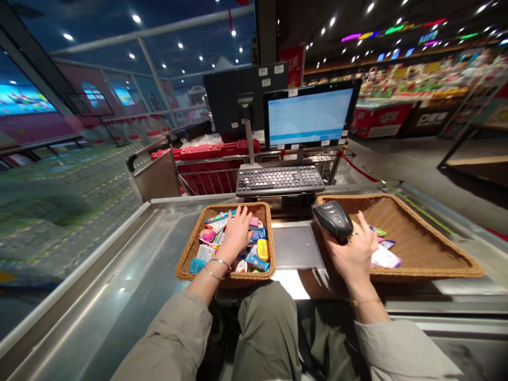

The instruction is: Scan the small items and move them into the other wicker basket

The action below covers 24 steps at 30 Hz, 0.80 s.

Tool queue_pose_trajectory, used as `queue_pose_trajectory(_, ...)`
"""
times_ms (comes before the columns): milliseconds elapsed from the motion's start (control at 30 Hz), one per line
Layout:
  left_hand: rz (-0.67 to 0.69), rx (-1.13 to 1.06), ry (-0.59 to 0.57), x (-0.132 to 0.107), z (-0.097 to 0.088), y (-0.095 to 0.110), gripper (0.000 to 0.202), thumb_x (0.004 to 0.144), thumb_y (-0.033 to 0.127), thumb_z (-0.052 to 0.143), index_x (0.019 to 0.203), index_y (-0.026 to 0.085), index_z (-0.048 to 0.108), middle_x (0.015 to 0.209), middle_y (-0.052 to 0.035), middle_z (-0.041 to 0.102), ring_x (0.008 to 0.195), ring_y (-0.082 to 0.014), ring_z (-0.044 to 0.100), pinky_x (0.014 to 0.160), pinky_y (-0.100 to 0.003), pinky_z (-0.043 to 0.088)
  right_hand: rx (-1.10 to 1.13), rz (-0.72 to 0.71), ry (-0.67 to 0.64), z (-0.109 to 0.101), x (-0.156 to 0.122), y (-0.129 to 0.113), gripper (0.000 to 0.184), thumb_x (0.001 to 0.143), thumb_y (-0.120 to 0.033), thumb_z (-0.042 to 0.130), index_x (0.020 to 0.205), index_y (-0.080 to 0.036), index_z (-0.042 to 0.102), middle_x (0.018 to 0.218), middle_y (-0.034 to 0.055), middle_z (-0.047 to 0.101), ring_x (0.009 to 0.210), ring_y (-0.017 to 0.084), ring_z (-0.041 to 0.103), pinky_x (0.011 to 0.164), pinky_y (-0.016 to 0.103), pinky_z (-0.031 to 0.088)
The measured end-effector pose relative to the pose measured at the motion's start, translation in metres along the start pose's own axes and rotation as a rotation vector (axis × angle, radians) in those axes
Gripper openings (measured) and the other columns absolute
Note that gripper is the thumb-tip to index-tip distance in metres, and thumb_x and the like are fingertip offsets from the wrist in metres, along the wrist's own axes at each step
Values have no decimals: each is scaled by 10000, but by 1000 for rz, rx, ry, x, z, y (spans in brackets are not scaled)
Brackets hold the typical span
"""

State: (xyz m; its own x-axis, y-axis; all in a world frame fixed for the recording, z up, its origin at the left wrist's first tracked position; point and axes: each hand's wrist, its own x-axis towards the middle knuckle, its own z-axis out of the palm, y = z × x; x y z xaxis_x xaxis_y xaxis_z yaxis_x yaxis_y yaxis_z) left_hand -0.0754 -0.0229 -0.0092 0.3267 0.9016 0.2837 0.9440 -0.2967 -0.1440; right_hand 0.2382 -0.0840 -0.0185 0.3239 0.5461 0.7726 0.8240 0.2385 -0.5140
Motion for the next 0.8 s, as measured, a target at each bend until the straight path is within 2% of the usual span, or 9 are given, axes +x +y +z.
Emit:
queue_pose_trajectory(167,-16,50,-78,3,13,-12,560,903,368,695,1390,106,605,1597,-215,454,1545,-401,305,1253,-628,239,-5,-20,4,7,-2,0,391,862,-490,653,1081,-168,693,1142,170,742,1377,397,526,1149,650,285)
queue_pose_trajectory(367,-12,59,-184,11,21,-14,477,935,488,654,1210,104,722,1549,-234,509,1500,-396,394,1245,-609,254,-5,11,-19,7,-4,2,414,856,-507,654,1092,-169,698,1179,171,739,1382,397,523,1157,651,277)
queue_pose_trajectory(667,21,45,-226,16,31,-13,523,922,567,649,1166,116,751,1484,-240,573,1472,-412,420,1213,-596,295,6,24,-35,8,-6,4,416,852,-476,639,1144,-183,674,1211,162,717,1379,392,510,1159,671,260)
queue_pose_trajectory(800,27,38,-239,17,34,-11,514,896,553,693,1171,122,745,1470,-235,585,1470,-409,425,1214,-595,297,-2,32,-44,7,-6,5,415,852,-478,635,1140,-182,679,1200,165,719,1372,386,515,1159,654,265)
